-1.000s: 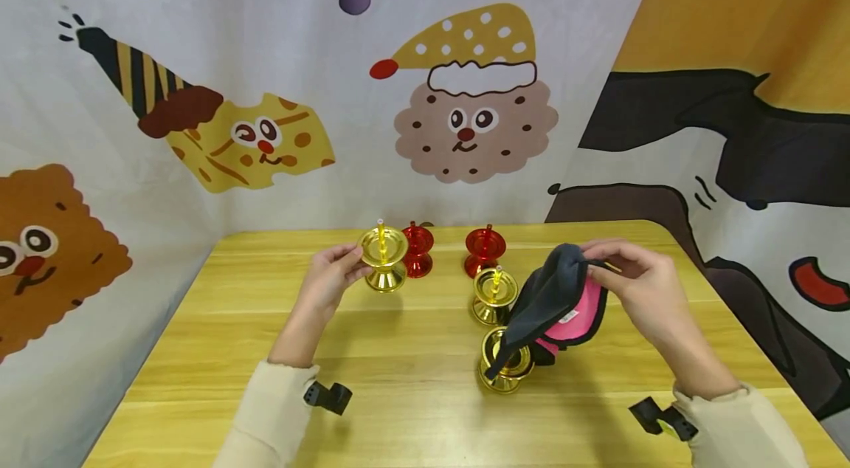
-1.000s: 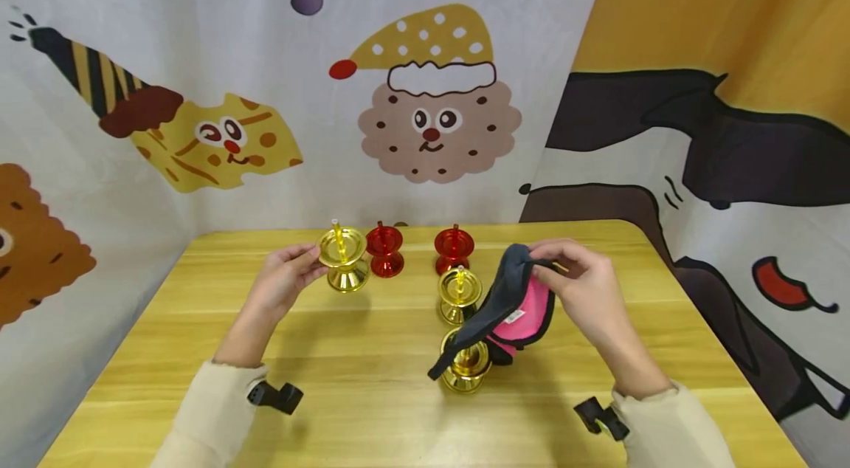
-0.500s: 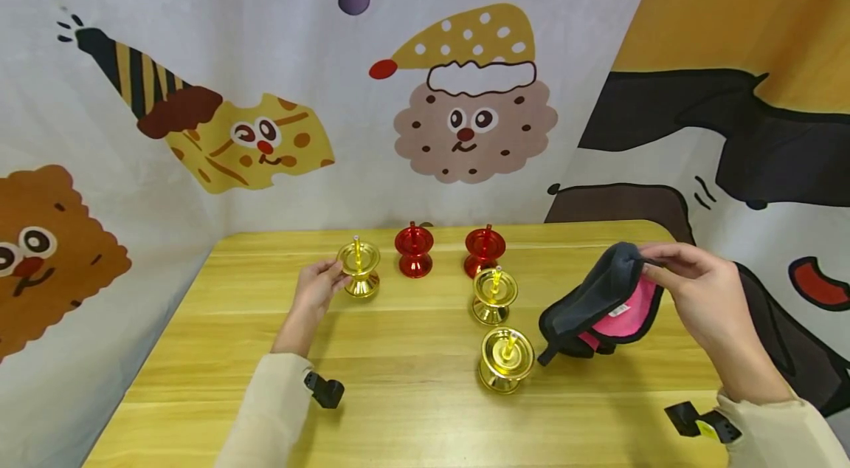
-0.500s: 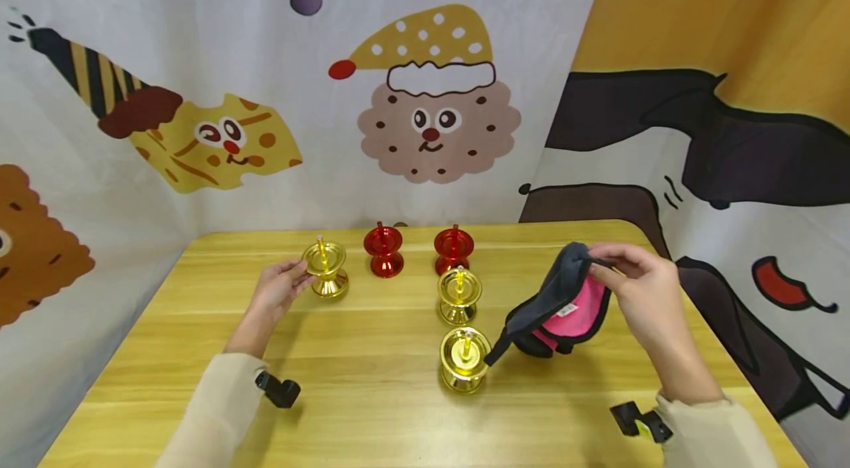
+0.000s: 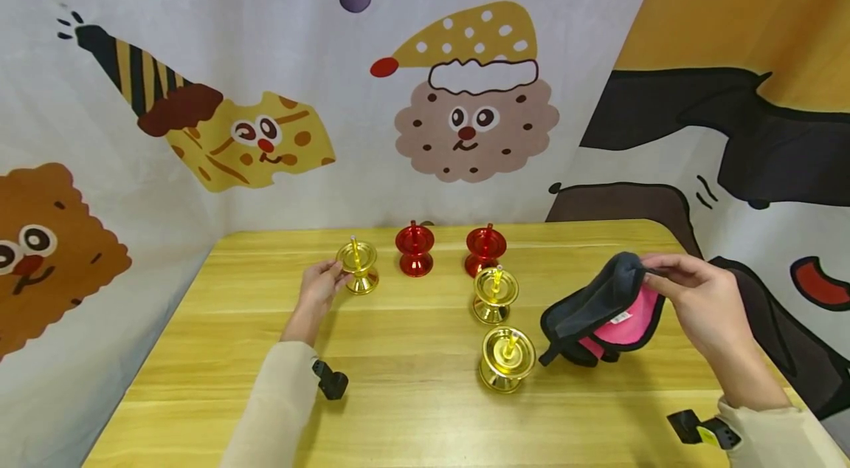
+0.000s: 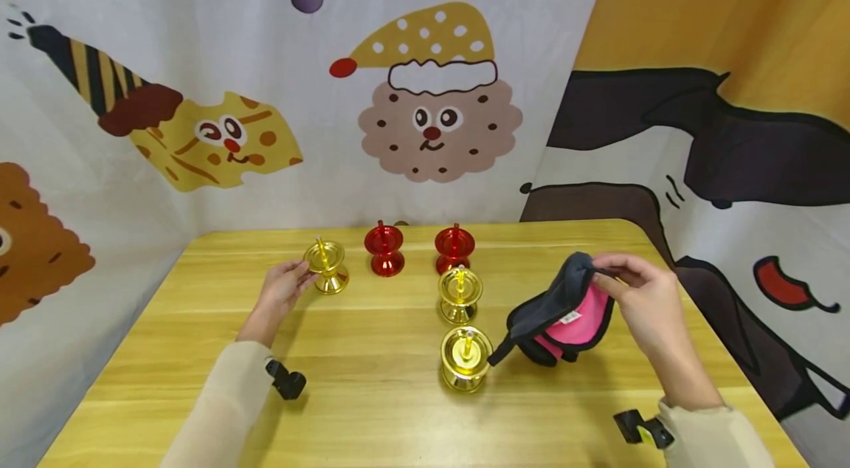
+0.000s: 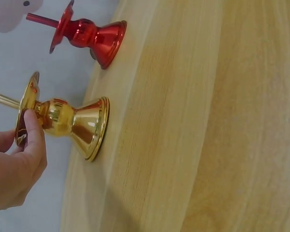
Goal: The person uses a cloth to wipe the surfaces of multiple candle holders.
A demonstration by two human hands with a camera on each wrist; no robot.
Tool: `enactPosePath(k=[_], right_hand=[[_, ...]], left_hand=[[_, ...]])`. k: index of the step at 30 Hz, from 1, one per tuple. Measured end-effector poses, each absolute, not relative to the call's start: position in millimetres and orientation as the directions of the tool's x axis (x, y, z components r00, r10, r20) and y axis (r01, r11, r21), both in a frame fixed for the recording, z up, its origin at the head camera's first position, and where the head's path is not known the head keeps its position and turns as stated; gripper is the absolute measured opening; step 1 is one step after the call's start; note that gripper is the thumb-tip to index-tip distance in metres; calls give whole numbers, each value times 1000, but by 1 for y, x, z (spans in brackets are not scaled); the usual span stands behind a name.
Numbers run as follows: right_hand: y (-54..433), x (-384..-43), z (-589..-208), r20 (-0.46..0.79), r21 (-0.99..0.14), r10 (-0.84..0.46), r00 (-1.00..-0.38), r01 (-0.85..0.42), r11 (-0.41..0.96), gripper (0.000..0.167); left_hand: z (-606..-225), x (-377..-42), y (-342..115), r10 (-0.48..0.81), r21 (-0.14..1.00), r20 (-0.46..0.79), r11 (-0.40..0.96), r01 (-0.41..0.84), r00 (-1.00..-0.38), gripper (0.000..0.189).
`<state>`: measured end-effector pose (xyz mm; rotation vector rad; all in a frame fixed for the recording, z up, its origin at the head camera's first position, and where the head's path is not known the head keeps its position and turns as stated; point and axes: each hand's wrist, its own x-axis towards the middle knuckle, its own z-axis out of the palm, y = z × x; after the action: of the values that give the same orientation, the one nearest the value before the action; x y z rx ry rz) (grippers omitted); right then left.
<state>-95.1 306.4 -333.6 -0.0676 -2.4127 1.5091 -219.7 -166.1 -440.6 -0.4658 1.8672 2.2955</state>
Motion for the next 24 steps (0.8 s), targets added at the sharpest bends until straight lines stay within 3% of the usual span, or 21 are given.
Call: enactPosePath(k=[16,20,24], right_hand=[[328,-97,-321,147,-803,292,-945,58,593,28],[327,-100,-328,216,-755,270,-938,15,656,25],[319,-105,-350,359,-614,178,-916,-89,784,14]], left_hand=[[-441,-228,-169,66,928,-210,-300,-220,-975,43],[-442,-228,-168,72,923,-208,-316,-220,-976,44],[-441,-228,-167,70,926,-207,-307,-218,-976,46]])
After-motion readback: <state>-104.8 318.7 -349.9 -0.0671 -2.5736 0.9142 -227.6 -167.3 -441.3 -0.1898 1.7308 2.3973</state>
